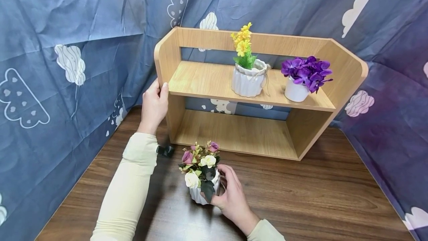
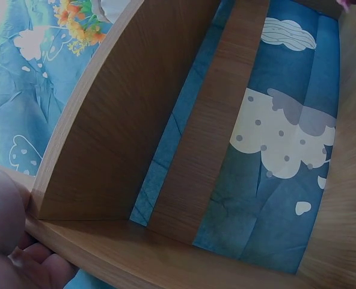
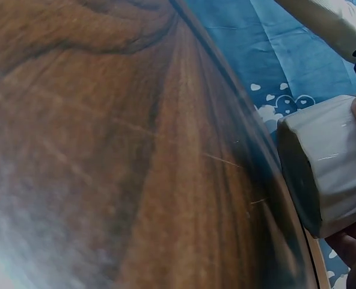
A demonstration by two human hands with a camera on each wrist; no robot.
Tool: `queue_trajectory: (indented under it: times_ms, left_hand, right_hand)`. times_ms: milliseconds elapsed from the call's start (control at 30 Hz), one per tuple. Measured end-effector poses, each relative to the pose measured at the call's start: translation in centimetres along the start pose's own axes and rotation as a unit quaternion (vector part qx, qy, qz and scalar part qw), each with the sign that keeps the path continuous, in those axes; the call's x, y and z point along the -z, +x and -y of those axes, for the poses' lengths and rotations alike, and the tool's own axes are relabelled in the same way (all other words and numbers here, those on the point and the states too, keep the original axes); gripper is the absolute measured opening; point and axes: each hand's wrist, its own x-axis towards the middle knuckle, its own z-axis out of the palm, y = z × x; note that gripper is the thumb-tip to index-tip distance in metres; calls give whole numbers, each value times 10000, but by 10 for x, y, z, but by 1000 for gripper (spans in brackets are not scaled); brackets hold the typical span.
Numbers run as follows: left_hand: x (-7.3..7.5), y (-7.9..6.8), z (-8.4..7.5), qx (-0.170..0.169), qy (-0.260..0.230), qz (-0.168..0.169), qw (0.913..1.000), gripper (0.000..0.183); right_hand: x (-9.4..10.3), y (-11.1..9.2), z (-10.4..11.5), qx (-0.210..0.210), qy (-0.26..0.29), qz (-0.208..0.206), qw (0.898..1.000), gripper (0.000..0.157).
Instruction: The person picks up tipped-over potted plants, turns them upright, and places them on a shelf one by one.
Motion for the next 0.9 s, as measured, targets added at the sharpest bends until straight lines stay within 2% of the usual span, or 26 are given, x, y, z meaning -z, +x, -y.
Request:
queue_trajectory:
  times_ms: [267, 700, 900]
  left_hand:
    - [0, 0, -1, -22, 4, 14, 10000, 35]
    - [0, 0, 1, -11, -10, 28, 10000, 35]
    - [0, 0, 0, 4, -34, 38, 10000, 35]
  right_hand:
    - [-3, -3, -5, 465, 39, 128, 9988, 83]
    - [-3, -7, -5, -240, 464, 427, 9977, 91]
    - [-2, -8, -4, -406, 538, 532, 9963, 93]
